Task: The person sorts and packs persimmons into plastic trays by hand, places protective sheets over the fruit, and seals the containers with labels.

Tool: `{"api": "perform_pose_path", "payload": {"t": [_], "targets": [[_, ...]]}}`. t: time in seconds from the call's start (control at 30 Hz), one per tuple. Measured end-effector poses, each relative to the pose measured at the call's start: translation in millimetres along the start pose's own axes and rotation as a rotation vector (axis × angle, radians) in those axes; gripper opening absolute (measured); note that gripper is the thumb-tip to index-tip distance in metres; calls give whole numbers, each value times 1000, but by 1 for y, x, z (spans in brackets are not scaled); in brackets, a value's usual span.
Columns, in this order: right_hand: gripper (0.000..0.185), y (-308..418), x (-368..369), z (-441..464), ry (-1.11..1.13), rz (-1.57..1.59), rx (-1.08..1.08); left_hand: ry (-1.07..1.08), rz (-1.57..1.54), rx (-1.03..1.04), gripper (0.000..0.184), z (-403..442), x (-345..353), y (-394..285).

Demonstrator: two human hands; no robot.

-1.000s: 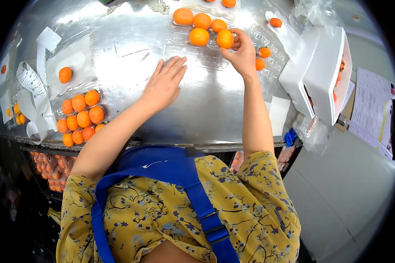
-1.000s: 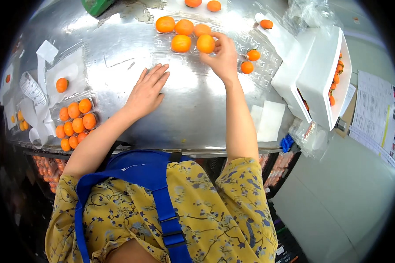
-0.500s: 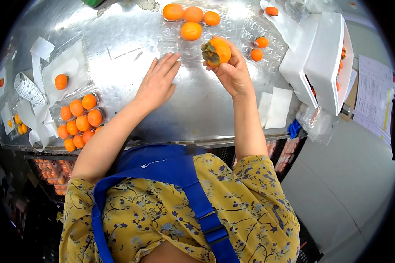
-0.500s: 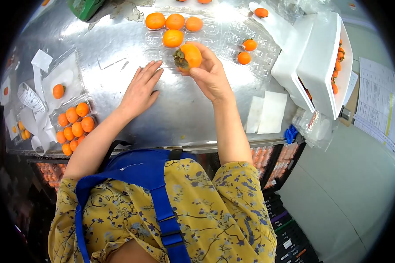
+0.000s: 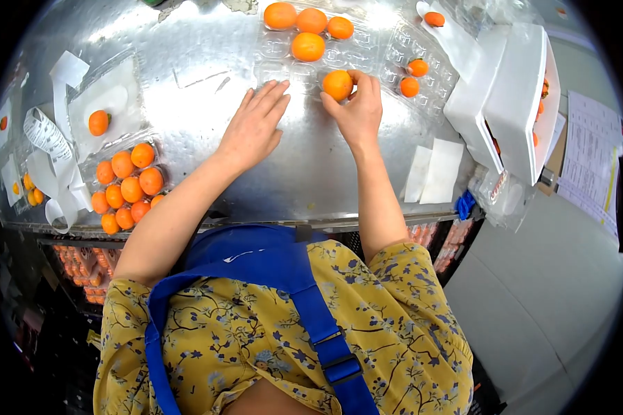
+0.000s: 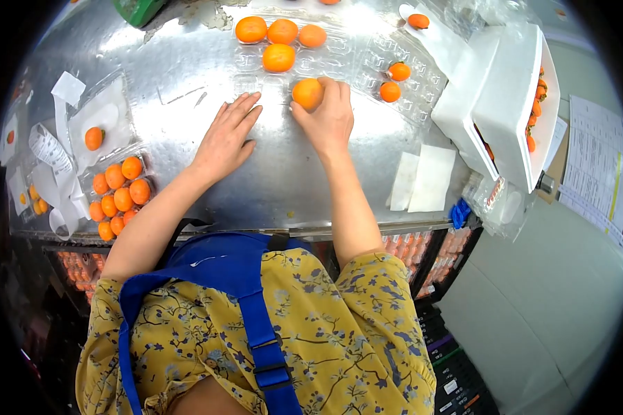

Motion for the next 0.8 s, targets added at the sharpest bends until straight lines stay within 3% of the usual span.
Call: {"api": "perform_pose_path", "payload": {"t": [0.07, 0.27, 0.47, 0.67, 0.8], "targets": [[52, 3, 1, 2, -39, -116, -53, 3, 4, -3, 58, 0, 0, 0], [55, 0, 3, 6, 17, -258, 77, 5, 10, -13, 56, 1, -1, -4], [57, -8, 4, 0, 84, -96, 274, 7, 5, -4, 49, 0, -1, -5], [57, -2, -2, -1, -10, -55, -193, 13, -10, 2, 47, 1, -3, -8], [55, -6, 2, 2, 70, 80, -131, 12, -13, 9, 47, -2, -4, -4]]}}
Point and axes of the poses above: each hand's wrist, its own z-axis towards the middle knuckle, its own x-axis out of the palm, y = z × x, the point moved 7 cm from there along z, towards the middle knuckle, and after that the axes turned 13 degrees about -x, right-handed, at the moved point
